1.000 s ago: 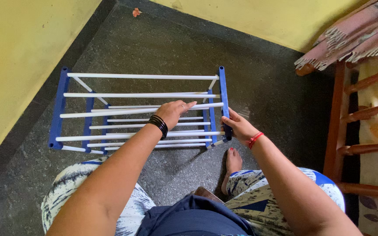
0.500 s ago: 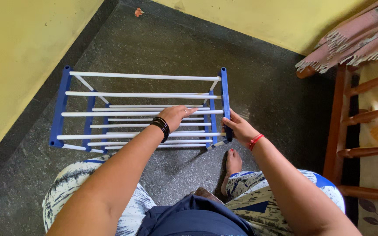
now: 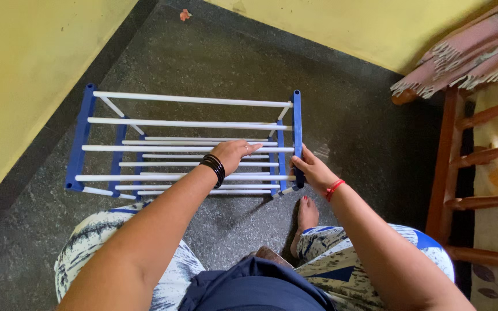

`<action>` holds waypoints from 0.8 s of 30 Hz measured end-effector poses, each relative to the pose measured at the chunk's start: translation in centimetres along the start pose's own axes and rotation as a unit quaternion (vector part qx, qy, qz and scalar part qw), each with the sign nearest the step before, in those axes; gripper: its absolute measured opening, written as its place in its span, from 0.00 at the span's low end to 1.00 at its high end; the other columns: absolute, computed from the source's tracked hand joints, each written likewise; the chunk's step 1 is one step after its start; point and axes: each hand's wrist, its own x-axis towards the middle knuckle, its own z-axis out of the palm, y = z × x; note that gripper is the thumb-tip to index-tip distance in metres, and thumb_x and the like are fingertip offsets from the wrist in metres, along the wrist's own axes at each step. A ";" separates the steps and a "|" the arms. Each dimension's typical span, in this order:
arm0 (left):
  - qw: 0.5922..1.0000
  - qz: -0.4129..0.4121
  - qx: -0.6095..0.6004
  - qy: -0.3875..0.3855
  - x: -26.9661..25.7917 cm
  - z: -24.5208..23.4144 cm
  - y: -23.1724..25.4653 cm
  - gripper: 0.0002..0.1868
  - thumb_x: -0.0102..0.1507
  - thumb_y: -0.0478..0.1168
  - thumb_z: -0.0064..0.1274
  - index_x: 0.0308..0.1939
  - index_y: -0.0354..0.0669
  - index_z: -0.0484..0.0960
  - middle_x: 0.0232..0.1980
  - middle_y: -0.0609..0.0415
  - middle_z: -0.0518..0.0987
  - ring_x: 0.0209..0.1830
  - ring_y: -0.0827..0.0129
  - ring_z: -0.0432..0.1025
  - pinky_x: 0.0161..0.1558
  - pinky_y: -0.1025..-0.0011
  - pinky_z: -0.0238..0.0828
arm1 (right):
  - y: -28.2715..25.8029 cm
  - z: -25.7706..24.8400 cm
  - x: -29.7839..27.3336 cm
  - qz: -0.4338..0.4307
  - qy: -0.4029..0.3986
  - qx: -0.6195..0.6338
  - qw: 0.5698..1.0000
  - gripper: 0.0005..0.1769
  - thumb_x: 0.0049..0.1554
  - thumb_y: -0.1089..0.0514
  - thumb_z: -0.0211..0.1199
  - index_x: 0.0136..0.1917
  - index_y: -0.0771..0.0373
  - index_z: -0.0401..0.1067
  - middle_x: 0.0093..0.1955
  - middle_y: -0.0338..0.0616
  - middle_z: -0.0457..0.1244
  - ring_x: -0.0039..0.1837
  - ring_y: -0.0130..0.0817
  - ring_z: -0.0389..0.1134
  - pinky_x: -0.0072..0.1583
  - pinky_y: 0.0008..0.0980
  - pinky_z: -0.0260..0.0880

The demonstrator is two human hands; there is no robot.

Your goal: The person assembles a plastic drying rack by inserting white horizontal bars into the blue vertical side frames. They repeatedly pick up bars, align them with the frame slots, and push them into place until the rack is fully constructed.

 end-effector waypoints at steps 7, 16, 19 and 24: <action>0.999 0.005 -0.029 0.031 0.1 0.9 -0.2 0.29 0.69 0.30 0.38 0.68 0.69 0.74 0.52 0.55 0.81 0.52 0.60 0.76 0.58 0.64 0.73 | 0.3 0.2 0.4 -0.019 -0.002 -0.017 1.000 0.34 0.66 0.56 0.51 0.83 0.48 0.49 0.46 0.37 0.61 0.48 0.26 0.62 0.52 0.30 0.68; 0.996 0.049 0.028 0.073 1.7 -0.1 0.9 0.25 0.62 0.41 0.52 0.65 0.57 0.76 0.58 0.55 0.81 0.56 0.59 0.74 0.58 0.56 0.68 | 2.0 -1.1 2.8 -0.073 -0.041 0.009 0.996 0.35 0.65 0.55 0.56 0.82 0.53 0.52 0.51 0.39 0.65 0.51 0.29 0.66 0.54 0.30 0.71; 0.990 0.032 0.006 0.135 2.0 -0.5 0.6 0.26 0.64 0.50 0.57 0.66 0.55 0.76 0.63 0.57 0.78 0.61 0.61 0.70 0.62 0.58 0.66 | 1.8 -0.8 3.0 -0.024 -0.005 0.001 1.000 0.39 0.61 0.51 0.58 0.82 0.49 0.47 0.56 0.40 0.67 0.53 0.33 0.70 0.52 0.33 0.73; 0.978 -0.090 0.027 0.184 3.3 -1.1 -1.8 0.26 0.63 0.50 0.57 0.66 0.55 0.76 0.65 0.56 0.77 0.65 0.59 0.68 0.66 0.53 0.59 | 0.7 -2.1 6.8 -0.026 0.110 0.005 0.994 0.41 0.63 0.45 0.62 0.82 0.55 0.48 0.64 0.38 0.63 0.57 0.28 0.70 0.53 0.34 0.72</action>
